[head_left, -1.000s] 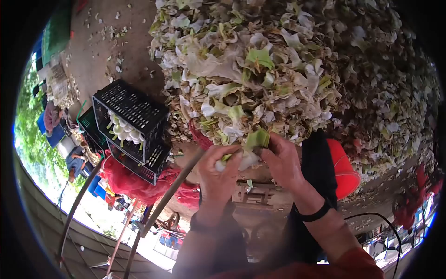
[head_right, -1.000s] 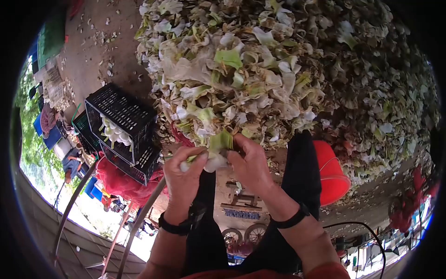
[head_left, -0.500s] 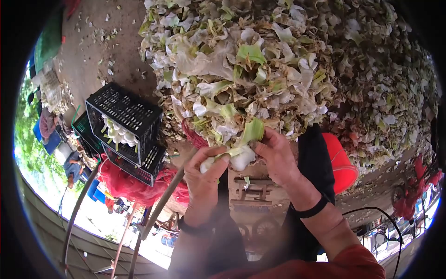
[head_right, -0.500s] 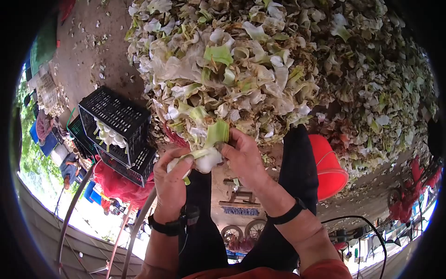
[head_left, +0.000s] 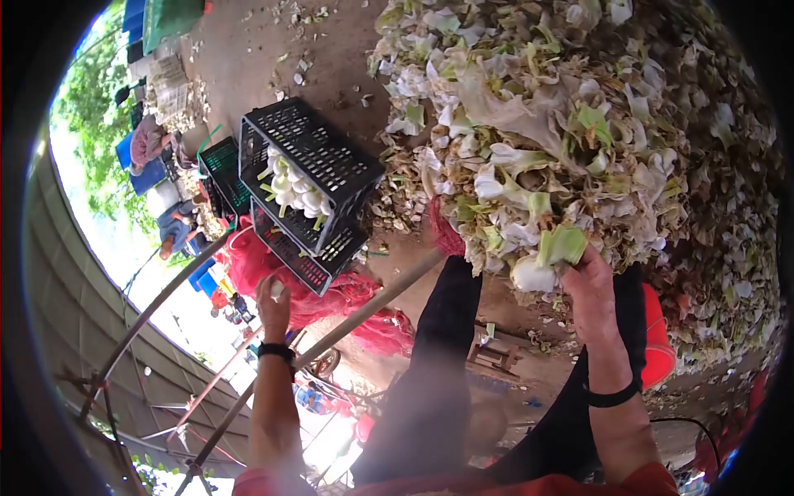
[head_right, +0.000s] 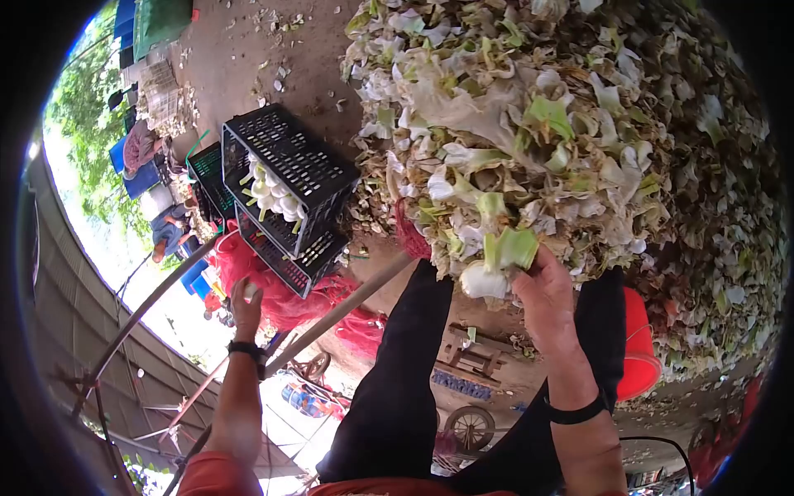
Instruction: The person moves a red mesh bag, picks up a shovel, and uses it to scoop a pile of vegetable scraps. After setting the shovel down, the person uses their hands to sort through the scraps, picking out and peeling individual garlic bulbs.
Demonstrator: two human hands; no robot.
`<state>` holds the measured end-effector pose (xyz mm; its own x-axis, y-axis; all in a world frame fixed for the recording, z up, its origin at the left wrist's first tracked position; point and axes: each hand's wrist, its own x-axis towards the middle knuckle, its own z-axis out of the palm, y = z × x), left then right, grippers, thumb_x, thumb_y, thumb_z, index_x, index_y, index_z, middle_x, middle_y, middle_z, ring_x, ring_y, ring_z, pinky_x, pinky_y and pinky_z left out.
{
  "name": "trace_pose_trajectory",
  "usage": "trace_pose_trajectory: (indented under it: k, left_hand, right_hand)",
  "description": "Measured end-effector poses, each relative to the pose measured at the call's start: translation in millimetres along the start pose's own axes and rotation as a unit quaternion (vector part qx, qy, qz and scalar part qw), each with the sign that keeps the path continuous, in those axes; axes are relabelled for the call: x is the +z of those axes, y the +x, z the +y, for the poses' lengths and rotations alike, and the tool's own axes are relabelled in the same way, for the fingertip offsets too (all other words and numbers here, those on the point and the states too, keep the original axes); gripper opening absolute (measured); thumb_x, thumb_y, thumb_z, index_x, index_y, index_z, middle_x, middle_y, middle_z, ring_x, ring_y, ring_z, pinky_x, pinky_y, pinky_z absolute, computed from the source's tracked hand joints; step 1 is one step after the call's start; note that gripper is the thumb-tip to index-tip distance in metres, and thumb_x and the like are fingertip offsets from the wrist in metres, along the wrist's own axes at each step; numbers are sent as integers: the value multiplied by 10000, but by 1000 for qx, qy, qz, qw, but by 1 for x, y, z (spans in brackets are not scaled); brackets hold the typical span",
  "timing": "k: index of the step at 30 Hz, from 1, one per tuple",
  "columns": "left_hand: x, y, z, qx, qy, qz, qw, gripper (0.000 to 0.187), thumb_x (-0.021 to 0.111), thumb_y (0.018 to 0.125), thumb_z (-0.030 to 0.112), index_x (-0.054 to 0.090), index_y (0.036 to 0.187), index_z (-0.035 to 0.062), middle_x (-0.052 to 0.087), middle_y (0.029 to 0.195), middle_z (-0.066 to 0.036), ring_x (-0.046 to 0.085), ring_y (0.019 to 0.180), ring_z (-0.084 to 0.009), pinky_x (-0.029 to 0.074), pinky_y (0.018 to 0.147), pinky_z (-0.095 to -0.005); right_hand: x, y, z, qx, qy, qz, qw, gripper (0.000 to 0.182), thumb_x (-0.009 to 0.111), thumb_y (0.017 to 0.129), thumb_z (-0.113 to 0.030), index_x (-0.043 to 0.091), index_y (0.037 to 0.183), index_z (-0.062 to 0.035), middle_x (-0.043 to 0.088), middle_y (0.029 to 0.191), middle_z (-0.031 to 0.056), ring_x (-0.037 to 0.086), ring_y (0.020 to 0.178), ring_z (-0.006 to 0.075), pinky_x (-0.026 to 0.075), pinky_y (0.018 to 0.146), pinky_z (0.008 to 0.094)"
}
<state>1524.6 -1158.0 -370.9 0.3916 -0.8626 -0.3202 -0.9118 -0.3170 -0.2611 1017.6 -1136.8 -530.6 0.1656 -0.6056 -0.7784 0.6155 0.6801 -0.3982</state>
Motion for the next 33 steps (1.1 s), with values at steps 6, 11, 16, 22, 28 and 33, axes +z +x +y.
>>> trace_pose_trajectory:
  k: [6,11,16,22,28,33]
  left_hand:
    - [-13,9,70,-100,-167,-48,980,408,619,768,51,497,1153,-10,543,1141,-135,541,1037,-231,431,868,-315]
    - [7,-44,282,-44,-424,-311,850,393,636,760,12,483,1122,-7,572,1019,-92,582,939,-151,495,691,-239]
    - [29,-99,386,-140,-648,-285,693,481,704,738,49,450,1136,-44,568,1005,-84,576,926,-143,483,760,-234]
    - [52,-104,372,-212,-659,-369,620,518,697,744,35,439,1186,-45,567,1023,-80,574,917,-136,476,797,-234]
    - [46,-100,362,-194,-696,-422,547,530,652,787,109,392,1237,10,533,1121,-90,559,993,-179,481,841,-309]
    - [36,-99,371,-176,-768,-415,454,619,692,754,139,364,1265,22,515,1163,-93,541,1052,-215,481,866,-337]
  right_hand:
    - [10,5,-1,5,-61,30,998,335,536,806,-2,508,1139,19,586,995,40,547,875,102,437,786,243]
    - [19,0,8,-43,-112,39,992,159,539,772,-4,535,928,24,538,772,17,488,689,79,430,641,240]
    - [15,-3,13,-90,-216,36,972,133,582,751,-26,523,855,33,534,752,67,478,686,82,433,630,250]
    - [12,-7,-6,-17,-89,18,996,146,551,790,12,525,932,35,563,816,42,503,728,73,448,646,231]
    - [2,-6,-14,67,42,-48,996,207,584,810,5,542,1012,15,593,891,20,554,808,82,466,724,231]
    - [-9,-1,-20,131,311,-60,939,295,630,792,-30,546,1073,-2,626,951,59,599,869,120,485,772,244]
